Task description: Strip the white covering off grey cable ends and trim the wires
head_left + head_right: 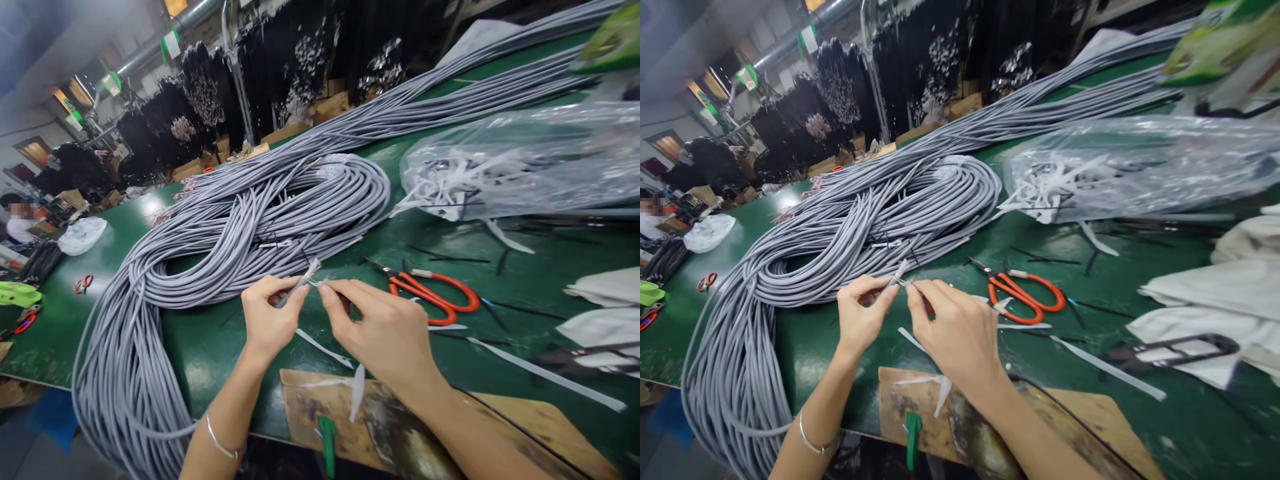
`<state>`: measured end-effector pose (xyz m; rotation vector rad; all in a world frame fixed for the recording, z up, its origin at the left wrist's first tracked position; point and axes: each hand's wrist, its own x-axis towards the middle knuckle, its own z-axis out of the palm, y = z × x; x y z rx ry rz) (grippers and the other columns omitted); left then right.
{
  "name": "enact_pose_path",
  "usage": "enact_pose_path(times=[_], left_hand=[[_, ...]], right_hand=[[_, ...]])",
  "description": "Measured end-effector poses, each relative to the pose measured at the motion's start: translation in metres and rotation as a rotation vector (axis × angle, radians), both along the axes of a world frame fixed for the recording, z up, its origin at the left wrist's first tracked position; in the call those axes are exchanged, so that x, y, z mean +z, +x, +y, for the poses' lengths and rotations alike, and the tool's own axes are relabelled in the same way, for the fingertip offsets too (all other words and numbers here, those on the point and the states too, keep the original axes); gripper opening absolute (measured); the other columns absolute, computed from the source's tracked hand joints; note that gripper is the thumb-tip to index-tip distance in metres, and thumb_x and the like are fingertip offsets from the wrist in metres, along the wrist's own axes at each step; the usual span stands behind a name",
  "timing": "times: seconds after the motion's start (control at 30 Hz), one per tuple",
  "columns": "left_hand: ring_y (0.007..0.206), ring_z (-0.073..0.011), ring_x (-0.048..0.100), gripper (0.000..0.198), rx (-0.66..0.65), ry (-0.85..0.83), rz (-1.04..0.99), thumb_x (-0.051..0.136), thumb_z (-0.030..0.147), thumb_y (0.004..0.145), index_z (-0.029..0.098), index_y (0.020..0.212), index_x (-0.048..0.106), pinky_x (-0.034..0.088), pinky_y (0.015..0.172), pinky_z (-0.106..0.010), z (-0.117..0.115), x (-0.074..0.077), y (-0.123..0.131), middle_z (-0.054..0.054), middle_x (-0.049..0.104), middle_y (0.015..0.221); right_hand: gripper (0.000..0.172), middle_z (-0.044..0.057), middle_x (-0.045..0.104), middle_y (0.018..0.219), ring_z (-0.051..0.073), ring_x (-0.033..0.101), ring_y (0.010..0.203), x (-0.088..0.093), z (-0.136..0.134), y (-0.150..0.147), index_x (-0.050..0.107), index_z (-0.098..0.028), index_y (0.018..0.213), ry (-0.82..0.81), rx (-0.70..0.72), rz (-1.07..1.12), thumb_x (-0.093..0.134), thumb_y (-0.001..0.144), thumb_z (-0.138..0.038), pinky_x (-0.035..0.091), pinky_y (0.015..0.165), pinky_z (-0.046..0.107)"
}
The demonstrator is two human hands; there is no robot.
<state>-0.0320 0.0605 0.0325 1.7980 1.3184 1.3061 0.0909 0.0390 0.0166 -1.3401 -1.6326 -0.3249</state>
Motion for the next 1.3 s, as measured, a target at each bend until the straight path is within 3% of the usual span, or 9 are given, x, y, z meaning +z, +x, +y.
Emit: enact_pose_path(times=[0.23, 0.3, 0.4, 0.5, 0.63, 0.77, 0.93, 1.1, 1.3], left_hand=[[0.052, -0.011, 0.05, 0.017, 0.035, 0.253, 0.216, 0.057, 0.015, 0.076, 0.013, 0.085, 0.072, 0.041, 0.051, -0.022, -0.007, -0.009, 0.005, -0.004, 0.062, 0.062], [0.052, -0.0117, 0.051, 0.019, 0.042, 0.204, 0.311, 0.056, 0.013, 0.076, 0.014, 0.085, 0.073, 0.041, 0.051, -0.023, -0.006, -0.015, 0.008, -0.004, 0.062, 0.063], [0.055, -0.0138, 0.055, 0.015, 0.001, -0.004, 0.355, 0.06, 0.012, 0.072, 0.016, 0.076, 0.073, 0.043, 0.054, -0.024, 0.001, -0.021, 0.011, -0.004, 0.064, 0.063], [0.058, -0.0133, 0.058, 0.015, 0.001, -0.112, 0.083, 0.058, 0.016, 0.074, 0.014, 0.08, 0.071, 0.046, 0.056, -0.023, 0.007, -0.018, 0.01, -0.005, 0.066, 0.066], [0.036, -0.0057, 0.044, 0.023, 0.011, -0.188, -0.31, 0.058, 0.029, 0.076, 0.011, 0.089, 0.065, 0.034, 0.037, -0.018, 0.004, -0.003, 0.003, 0.0, 0.059, 0.054], [0.031, -0.0025, 0.036, 0.031, -0.089, -0.208, -0.394, 0.063, 0.039, 0.073, 0.01, 0.086, 0.063, 0.026, 0.032, -0.016, -0.003, 0.006, 0.0, 0.002, 0.057, 0.051], [0.038, -0.0038, 0.036, 0.029, -0.156, -0.222, -0.348, 0.062, 0.039, 0.074, 0.011, 0.082, 0.065, 0.028, 0.036, -0.017, -0.008, 0.006, 0.002, 0.004, 0.05, 0.049], [0.044, -0.0068, 0.04, 0.027, -0.139, -0.177, -0.257, 0.058, 0.036, 0.078, 0.011, 0.083, 0.066, 0.034, 0.042, -0.019, -0.008, 0.004, 0.002, 0.003, 0.048, 0.051], [0.054, -0.011, 0.049, 0.025, -0.148, -0.011, 0.043, 0.048, 0.025, 0.084, 0.014, 0.09, 0.07, 0.041, 0.052, -0.023, -0.01, 0.007, -0.001, -0.002, 0.057, 0.06]], right_hand=[[0.029, -0.001, 0.057, 0.048, 0.01, 0.05, 0.04, 0.002, 0.0, -0.001, 0.056, -0.018, 0.06, 0.004, 0.041, 0.052, 0.044, 0.087, -0.02, 0.033, 0.041, 0.022], [0.025, -0.003, 0.054, 0.046, 0.008, 0.046, 0.038, 0.007, -0.005, -0.003, 0.054, -0.018, 0.062, 0.084, 0.114, 0.097, 0.046, 0.086, -0.016, 0.034, 0.042, 0.021], [0.017, -0.002, 0.057, 0.051, 0.008, 0.05, 0.043, 0.012, -0.013, -0.005, 0.054, -0.019, 0.07, 0.258, 0.23, 0.12, 0.048, 0.083, -0.01, 0.038, 0.048, 0.02], [0.014, 0.0, 0.06, 0.054, 0.009, 0.052, 0.046, 0.012, -0.013, -0.003, 0.056, -0.017, 0.072, 0.206, 0.174, 0.12, 0.05, 0.083, -0.01, 0.039, 0.05, 0.021], [0.017, 0.001, 0.061, 0.053, 0.012, 0.054, 0.049, 0.007, -0.003, 0.003, 0.06, -0.015, 0.067, 0.104, -0.014, 0.02, 0.054, 0.082, -0.017, 0.036, 0.048, 0.024], [0.018, 0.001, 0.062, 0.055, 0.014, 0.053, 0.053, 0.007, 0.002, 0.006, 0.064, -0.016, 0.069, 0.094, -0.083, -0.007, 0.054, 0.084, -0.022, 0.034, 0.053, 0.027], [0.02, 0.0, 0.062, 0.057, 0.015, 0.052, 0.058, 0.007, 0.003, 0.005, 0.064, -0.017, 0.072, 0.101, -0.014, 0.043, 0.052, 0.086, -0.024, 0.031, 0.061, 0.03], [0.017, 0.0, 0.061, 0.055, 0.014, 0.049, 0.056, 0.01, 0.001, 0.006, 0.064, -0.017, 0.072, 0.102, 0.053, 0.056, 0.053, 0.084, -0.023, 0.03, 0.06, 0.03], [0.021, 0.001, 0.062, 0.056, 0.014, 0.05, 0.056, 0.007, 0.004, 0.007, 0.062, -0.018, 0.068, 0.083, 0.137, 0.076, 0.05, 0.085, -0.023, 0.032, 0.059, 0.03]])
